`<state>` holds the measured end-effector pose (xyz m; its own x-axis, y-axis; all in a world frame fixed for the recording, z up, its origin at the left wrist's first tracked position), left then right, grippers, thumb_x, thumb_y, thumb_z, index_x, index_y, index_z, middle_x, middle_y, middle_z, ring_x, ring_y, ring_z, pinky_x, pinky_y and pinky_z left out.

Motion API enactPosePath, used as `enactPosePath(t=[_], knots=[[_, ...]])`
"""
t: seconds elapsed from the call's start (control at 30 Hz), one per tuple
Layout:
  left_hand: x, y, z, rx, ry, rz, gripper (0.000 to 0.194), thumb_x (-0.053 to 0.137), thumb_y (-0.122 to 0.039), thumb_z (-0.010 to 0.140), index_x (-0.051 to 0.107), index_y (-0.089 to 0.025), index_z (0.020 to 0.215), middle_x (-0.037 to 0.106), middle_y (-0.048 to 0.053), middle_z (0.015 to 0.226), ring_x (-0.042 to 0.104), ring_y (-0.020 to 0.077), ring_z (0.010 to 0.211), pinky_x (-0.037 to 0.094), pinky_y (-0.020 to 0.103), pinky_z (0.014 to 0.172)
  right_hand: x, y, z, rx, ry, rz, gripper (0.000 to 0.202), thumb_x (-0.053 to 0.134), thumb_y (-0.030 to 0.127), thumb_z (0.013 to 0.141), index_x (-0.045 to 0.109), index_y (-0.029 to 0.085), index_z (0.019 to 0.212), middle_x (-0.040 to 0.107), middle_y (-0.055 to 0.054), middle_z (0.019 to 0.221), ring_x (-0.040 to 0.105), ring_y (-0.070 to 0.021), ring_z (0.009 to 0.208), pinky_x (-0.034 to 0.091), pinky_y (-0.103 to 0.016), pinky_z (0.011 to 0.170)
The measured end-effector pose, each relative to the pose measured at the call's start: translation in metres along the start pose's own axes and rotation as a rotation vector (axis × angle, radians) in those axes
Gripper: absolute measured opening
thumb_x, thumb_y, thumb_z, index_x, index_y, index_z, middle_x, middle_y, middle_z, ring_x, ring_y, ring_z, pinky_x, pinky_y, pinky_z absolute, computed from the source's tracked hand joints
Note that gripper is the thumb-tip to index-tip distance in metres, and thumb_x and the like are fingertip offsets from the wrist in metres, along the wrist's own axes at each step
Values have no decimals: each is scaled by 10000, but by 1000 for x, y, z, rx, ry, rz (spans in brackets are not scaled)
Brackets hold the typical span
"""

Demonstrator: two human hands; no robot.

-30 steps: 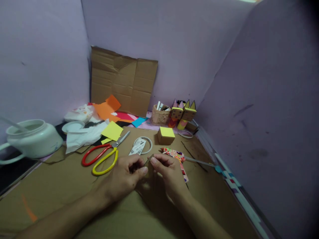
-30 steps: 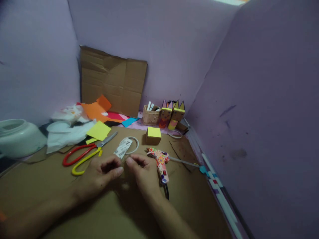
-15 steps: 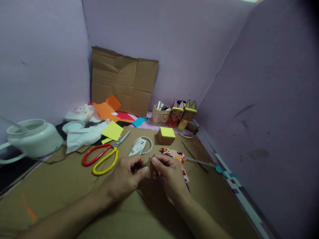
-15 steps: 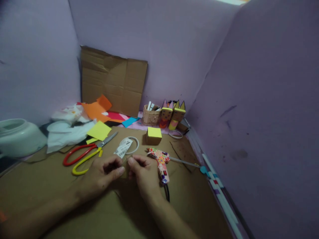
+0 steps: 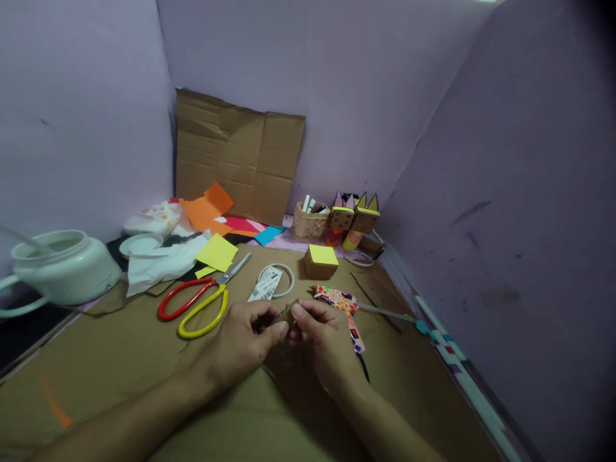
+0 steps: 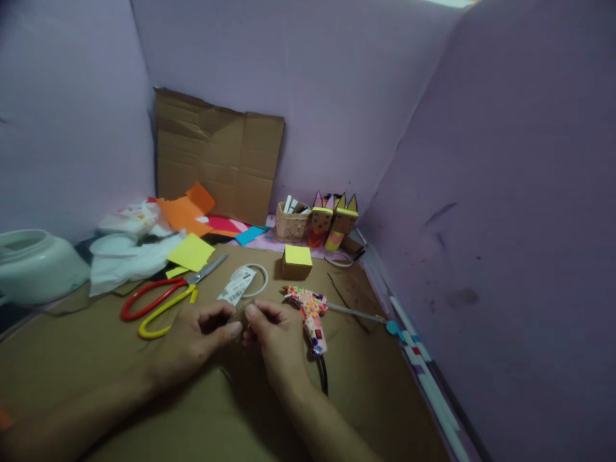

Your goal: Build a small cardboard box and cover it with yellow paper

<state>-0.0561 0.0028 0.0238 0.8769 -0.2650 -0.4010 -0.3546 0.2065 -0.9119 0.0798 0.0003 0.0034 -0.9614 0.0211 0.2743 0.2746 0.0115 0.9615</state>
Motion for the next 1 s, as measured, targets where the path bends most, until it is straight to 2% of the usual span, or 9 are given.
enactPosePath(t=[0.17,0.3,0.4,0.53,0.63,0.7,0.77,0.87,1.0], knots=[[-5,-1,0,21,-12,32,197,523,-297,710,610,-134,639,553,5,586,477,137,578,365,247,541,-4,3,1,-6,51,-65,184,682,322,678,665,148,621,551,27,491,470,-87,459,369,-211,465],[-12,-3,-1,70,21,138,194,514,-263,717,624,-133,625,560,1,583,485,130,574,344,233,523,-8,9,2,17,164,-184,208,745,264,600,719,164,781,665,-9,647,560,-115,572,433,-225,544],[-17,-7,-2,127,65,248,172,519,-227,701,631,-134,608,545,-9,571,477,120,559,320,225,507,-8,11,2,29,210,-261,173,740,195,568,724,164,738,695,-22,645,585,-127,566,444,-234,544],[-19,-6,0,68,76,217,144,556,-262,693,639,-144,693,520,-30,573,443,111,544,313,218,496,-6,11,2,21,60,-188,101,740,167,529,700,162,622,668,1,540,565,-111,491,425,-218,494],[-16,0,4,-2,69,-41,258,616,-326,658,615,-137,835,544,-21,644,462,118,577,363,223,518,-6,11,3,8,-72,-18,160,781,206,500,688,163,622,651,12,526,561,-109,477,455,-233,505],[-12,2,6,-9,36,-192,282,624,-349,651,597,-126,822,573,6,686,498,136,621,401,246,563,-5,7,3,9,-104,92,215,811,247,490,684,164,643,656,11,556,578,-115,502,488,-251,542],[-10,4,7,-19,-12,-254,235,603,-338,658,585,-124,753,584,27,696,517,152,649,416,268,595,-5,2,3,11,-99,146,254,829,280,494,680,166,665,661,11,588,592,-118,533,499,-254,575],[-11,1,6,-34,-68,-220,177,563,-306,656,566,-131,682,548,13,639,493,145,619,397,269,569,-4,-2,2,22,-41,143,244,816,308,541,673,171,683,657,10,600,585,-114,545,481,-242,575],[-20,-5,4,-30,-38,-78,104,532,-255,626,530,-153,601,460,-36,559,422,112,559,331,238,515,-5,6,2,25,46,-86,194,787,257,556,694,170,702,677,-11,652,591,-135,605,457,-242,585]])
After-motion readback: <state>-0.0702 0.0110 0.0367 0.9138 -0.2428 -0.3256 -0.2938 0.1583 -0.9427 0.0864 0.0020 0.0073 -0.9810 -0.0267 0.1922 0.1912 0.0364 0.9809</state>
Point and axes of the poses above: each hand's wrist, its own z-axis towards the middle knuckle, its own x-axis out of the palm, y = z × x, the point moved 1 cm from there along z, towards the middle knuckle
